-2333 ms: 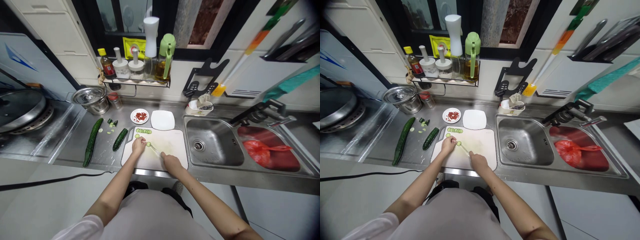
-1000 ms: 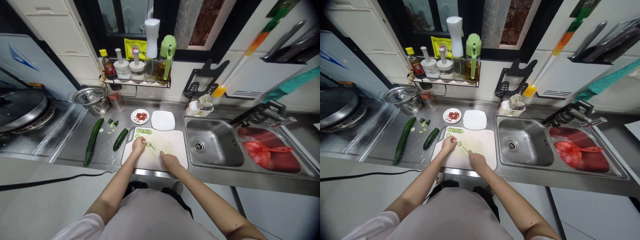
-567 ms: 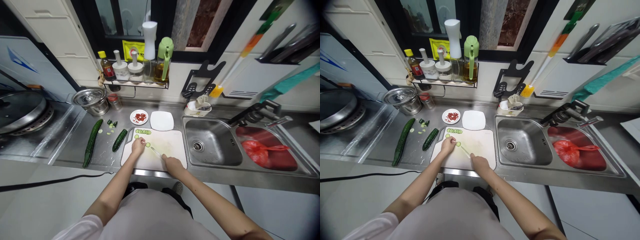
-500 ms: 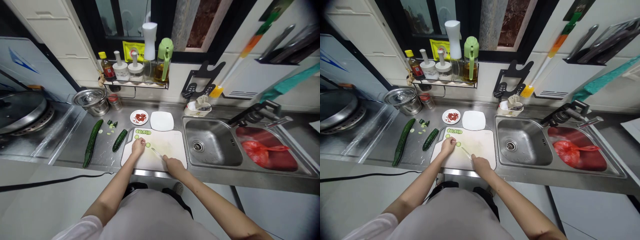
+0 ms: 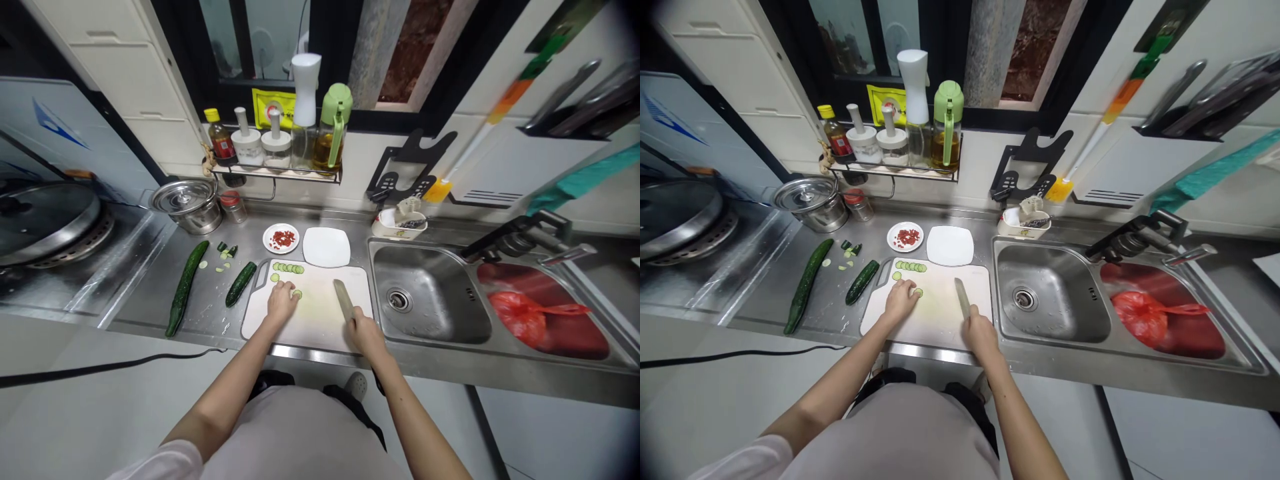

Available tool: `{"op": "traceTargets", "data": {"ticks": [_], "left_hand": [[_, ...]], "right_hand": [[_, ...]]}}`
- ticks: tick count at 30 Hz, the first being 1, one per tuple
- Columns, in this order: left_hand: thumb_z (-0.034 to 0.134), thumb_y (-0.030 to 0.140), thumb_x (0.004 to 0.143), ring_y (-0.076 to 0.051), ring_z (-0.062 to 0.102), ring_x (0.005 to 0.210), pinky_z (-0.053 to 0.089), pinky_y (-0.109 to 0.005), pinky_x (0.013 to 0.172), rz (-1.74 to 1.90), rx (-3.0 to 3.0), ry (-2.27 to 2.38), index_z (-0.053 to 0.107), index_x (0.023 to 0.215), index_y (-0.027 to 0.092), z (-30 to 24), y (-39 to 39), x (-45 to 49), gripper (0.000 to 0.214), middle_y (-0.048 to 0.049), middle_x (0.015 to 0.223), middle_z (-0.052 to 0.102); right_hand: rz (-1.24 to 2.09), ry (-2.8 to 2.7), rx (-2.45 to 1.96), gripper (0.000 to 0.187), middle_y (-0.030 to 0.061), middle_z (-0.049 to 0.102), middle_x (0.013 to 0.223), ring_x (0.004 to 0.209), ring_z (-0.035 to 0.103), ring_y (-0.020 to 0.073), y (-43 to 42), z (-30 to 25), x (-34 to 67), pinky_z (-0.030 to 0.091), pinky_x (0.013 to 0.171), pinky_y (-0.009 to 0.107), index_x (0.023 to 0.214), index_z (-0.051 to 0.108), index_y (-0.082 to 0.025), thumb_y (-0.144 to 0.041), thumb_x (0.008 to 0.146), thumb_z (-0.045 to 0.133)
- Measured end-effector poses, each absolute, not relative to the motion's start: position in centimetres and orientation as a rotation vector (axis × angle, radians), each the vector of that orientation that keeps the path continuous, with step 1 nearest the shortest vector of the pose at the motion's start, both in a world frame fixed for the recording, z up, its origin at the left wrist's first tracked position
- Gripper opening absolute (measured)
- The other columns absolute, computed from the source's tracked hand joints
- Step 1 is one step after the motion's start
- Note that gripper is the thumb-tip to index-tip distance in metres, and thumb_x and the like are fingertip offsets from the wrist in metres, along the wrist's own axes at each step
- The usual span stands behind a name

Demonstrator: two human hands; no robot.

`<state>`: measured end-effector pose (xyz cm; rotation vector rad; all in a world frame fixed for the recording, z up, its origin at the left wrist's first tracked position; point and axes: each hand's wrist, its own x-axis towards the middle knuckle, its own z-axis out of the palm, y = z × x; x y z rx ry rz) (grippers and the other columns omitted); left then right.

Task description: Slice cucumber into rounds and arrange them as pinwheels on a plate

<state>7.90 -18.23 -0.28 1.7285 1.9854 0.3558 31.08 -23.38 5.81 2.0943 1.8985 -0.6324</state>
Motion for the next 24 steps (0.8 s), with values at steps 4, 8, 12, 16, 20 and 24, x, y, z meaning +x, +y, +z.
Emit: {"op": "traceTargets", "data": {"ticks": [4,8,12,16,20,24], "left_hand": [[0.057,0.029,0.085,-0.023,0.056,0.105,0.041,-0.031,0.087,0.335,1.721,1.987,0.063,0.097,0.021,-0.1,-17.9,8.3,0.015,-0.0086,0.105,0.061],[0.058,0.024,0.083,-0.021,0.058,0.096,0.041,-0.029,0.08,0.354,1.674,1.971,0.061,0.091,0.021,0.0,-17.5,8.5,0.009,-0.0056,0.095,0.065],[0.058,0.018,0.082,-0.017,0.06,0.085,0.04,-0.026,0.071,0.407,1.587,1.952,0.061,0.089,0.022,0.2,-17.5,8.6,0.009,-0.0021,0.088,0.067],[0.06,0.018,0.081,-0.015,0.061,0.078,0.039,-0.024,0.067,0.474,1.48,1.926,0.061,0.088,0.023,0.3,-17.8,8.4,0.009,0.0002,0.084,0.068],[0.061,0.021,0.081,-0.014,0.062,0.078,0.04,-0.023,0.068,0.531,1.401,1.956,0.063,0.088,0.023,0.3,-17.7,7.1,0.007,0.0007,0.084,0.07],[0.061,0.022,0.081,-0.015,0.063,0.08,0.042,-0.024,0.071,0.593,1.329,2.068,0.065,0.09,0.024,0.3,-16.6,4.6,0.01,0.0015,0.086,0.07]], "right_hand": [[-0.633,1.847,2.151,0.03,0.0133,0.068,0.096,0.086,0.065,0.0223,-22.7,5.5,31.2,0.036,0.067,0.028,0.12,0.048,-0.015,-0.02,0.094,0.033],[-0.611,1.879,2.149,0.03,0.0123,0.068,0.094,0.086,0.065,0.0218,-22.7,4.9,31.5,0.036,0.067,0.028,0.118,0.05,-0.015,-0.021,0.094,0.033],[-0.607,1.874,2.135,0.03,0.0121,0.069,0.093,0.085,0.066,0.0226,-22.6,4.6,31.6,0.035,0.064,0.028,0.119,0.049,-0.015,-0.022,0.094,0.033],[-0.619,1.863,2.11,0.033,0.0116,0.068,0.091,0.086,0.066,0.0228,-22.4,4.9,31.3,0.035,0.064,0.028,0.121,0.049,-0.015,-0.021,0.094,0.033],[-0.606,1.862,2.081,0.035,0.0122,0.067,0.091,0.085,0.067,0.0228,-22.3,5.3,31.0,0.036,0.065,0.028,0.124,0.05,-0.015,-0.02,0.094,0.033],[-0.602,1.856,2.082,0.038,0.0119,0.067,0.089,0.086,0.067,0.0235,-22.3,5.4,30.8,0.038,0.068,0.029,0.127,0.049,-0.015,-0.02,0.093,0.033]]}}
